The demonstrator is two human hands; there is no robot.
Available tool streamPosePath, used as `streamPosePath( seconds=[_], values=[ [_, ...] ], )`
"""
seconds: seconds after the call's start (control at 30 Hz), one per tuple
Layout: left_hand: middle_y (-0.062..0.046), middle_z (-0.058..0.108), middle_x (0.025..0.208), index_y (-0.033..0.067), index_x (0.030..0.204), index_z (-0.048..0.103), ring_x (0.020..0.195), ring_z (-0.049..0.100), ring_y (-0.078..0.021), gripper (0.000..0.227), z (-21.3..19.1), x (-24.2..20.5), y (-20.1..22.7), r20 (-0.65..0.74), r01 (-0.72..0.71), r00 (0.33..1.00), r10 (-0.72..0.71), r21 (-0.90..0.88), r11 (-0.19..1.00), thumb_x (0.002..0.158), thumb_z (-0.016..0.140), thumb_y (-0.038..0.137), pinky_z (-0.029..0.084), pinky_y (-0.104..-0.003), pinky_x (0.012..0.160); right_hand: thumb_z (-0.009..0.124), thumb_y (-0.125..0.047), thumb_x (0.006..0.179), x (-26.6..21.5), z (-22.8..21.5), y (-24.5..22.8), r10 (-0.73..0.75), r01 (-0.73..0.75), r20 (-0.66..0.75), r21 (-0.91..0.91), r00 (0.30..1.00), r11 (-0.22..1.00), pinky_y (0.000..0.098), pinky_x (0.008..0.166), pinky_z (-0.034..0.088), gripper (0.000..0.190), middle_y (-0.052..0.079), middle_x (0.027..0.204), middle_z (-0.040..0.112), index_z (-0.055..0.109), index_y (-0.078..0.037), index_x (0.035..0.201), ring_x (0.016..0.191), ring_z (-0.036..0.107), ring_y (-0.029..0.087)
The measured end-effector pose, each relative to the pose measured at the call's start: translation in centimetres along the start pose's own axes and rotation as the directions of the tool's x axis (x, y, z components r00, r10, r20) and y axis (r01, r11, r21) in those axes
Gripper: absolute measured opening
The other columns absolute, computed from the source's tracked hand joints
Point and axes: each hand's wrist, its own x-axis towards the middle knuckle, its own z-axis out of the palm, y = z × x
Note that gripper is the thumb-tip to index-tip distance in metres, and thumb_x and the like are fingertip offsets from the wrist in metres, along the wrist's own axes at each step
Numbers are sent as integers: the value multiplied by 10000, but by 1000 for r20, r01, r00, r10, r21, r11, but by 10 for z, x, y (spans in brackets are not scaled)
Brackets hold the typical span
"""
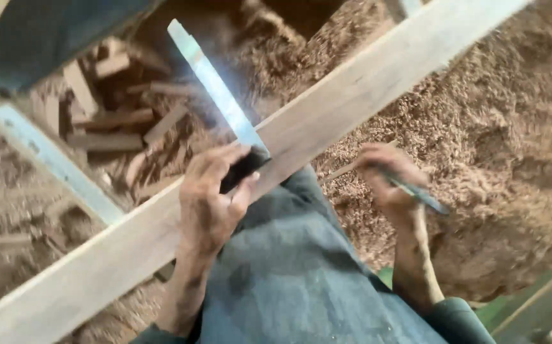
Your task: Measuring and marking wooden boards using a speed square and pencil for layout in a workshop.
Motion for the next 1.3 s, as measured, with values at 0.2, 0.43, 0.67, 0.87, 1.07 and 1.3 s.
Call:
streamPosePath(
  seconds=[0.2,0.43,0.67,0.87,1.07,1.3],
  values=[
    [-152,688,1245,23,1324,660,1137,628,-308,546,-12,-3,-27,54,164,984,-167,56,985,823,855,112,507,-441,1020,562,42,1059,108,-25,9,312,-300,64,512,948,805,212,847,660,165,195,1099,726,663,26,1189,966,762,227],
    [-91,621,1136,47,1275,691,1069,610,-247,475,-5,7,-10,306,523,828,-469,-121,844,830,810,163,537,-392,970,593,57,1191,238,-2,46,73,-185,477,192,876,964,310,736,609,113,233,961,669,667,128,1239,764,660,258],
    [-92,601,1081,12,1215,712,1058,599,-261,426,17,37,-10,286,596,779,-558,-62,801,798,794,42,511,-378,963,579,219,1187,258,16,124,-53,-6,303,189,951,982,446,813,622,114,367,1077,664,645,232,1278,866,683,394],
    [-82,597,1051,20,1174,728,999,603,-248,424,14,55,-26,300,638,723,-623,56,768,760,819,25,534,-340,898,584,-35,1131,243,22,145,-290,289,-74,-33,954,957,538,815,513,255,323,892,638,638,202,1055,844,620,438],
    [-72,623,1045,26,1148,744,995,606,-250,376,13,60,-36,358,671,685,-635,30,740,778,796,59,516,-365,918,492,93,1213,223,0,192,-78,77,100,17,992,997,526,888,551,165,344,1037,616,602,204,1266,969,621,443],
    [-103,595,1024,9,1138,730,942,592,-270,344,43,79,-36,471,634,718,-513,-137,761,810,809,79,520,-380,882,674,266,1199,220,-7,206,-311,333,126,-240,942,912,506,665,602,268,377,871,762,697,310,935,705,722,431]
  ],
)
